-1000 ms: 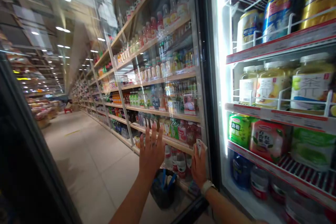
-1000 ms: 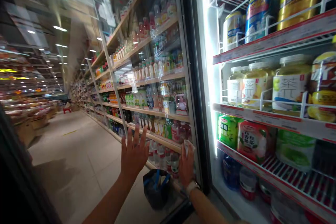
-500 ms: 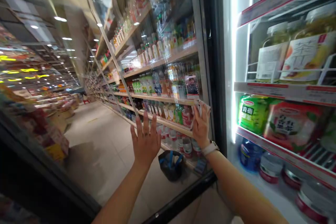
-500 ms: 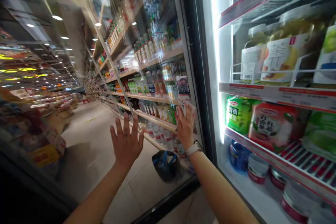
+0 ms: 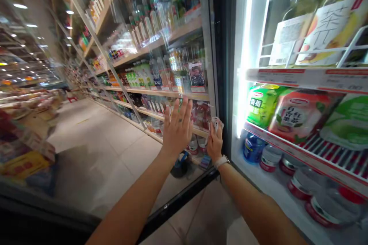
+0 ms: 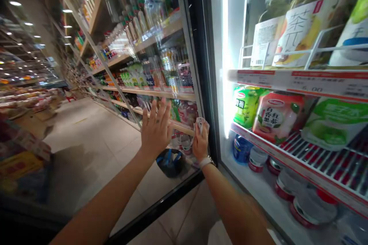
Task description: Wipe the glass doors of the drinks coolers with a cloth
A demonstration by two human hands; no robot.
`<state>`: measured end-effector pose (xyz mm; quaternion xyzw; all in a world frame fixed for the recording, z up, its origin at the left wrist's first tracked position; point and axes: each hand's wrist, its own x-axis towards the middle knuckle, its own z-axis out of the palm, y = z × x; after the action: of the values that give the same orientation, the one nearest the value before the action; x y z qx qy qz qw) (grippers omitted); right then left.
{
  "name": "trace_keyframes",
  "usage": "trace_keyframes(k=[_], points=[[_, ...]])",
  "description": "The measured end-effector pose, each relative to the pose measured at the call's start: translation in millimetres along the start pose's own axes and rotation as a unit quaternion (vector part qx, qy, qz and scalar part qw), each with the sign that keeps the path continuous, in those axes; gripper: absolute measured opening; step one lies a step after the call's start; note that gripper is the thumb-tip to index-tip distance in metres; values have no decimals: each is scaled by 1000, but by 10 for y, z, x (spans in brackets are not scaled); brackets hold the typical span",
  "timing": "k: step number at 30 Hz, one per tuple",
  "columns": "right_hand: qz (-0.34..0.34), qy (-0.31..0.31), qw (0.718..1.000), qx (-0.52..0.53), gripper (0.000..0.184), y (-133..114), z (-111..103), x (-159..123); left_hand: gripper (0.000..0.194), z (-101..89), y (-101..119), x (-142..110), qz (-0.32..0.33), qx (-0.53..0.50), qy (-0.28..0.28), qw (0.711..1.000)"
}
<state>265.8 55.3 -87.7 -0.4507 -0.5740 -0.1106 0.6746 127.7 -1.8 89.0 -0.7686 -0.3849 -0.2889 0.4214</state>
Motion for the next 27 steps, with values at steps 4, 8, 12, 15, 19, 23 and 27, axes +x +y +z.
trace_keyframes(k=[4, 8, 12, 15, 19, 23, 27], points=[[58, 6, 998, -9, 58, -185, 58, -90, 63, 264, 98, -75, 41, 9, -54, 998], [83, -5, 997, -1, 59, -523, 132, 48, 63, 335, 77, -146, 44, 13, -57, 997], [4, -40, 999, 3, 60, -678, 183, 196, 62, 325, 55, -148, 43, 11, -56, 997], [15, -27, 999, -34, 57, -564, 227, 125, 62, 335, 53, -152, 44, 14, -50, 998], [63, 19, 996, -63, 55, -283, 268, -229, 64, 349, 59, -163, 48, 19, -43, 998], [114, 13, 992, -59, 55, -96, 278, -674, 63, 347, 58, -160, 48, 24, -32, 998], [183, 32, 982, -37, 57, -123, 347, -852, 63, 324, 46, -153, 52, 28, -29, 998]])
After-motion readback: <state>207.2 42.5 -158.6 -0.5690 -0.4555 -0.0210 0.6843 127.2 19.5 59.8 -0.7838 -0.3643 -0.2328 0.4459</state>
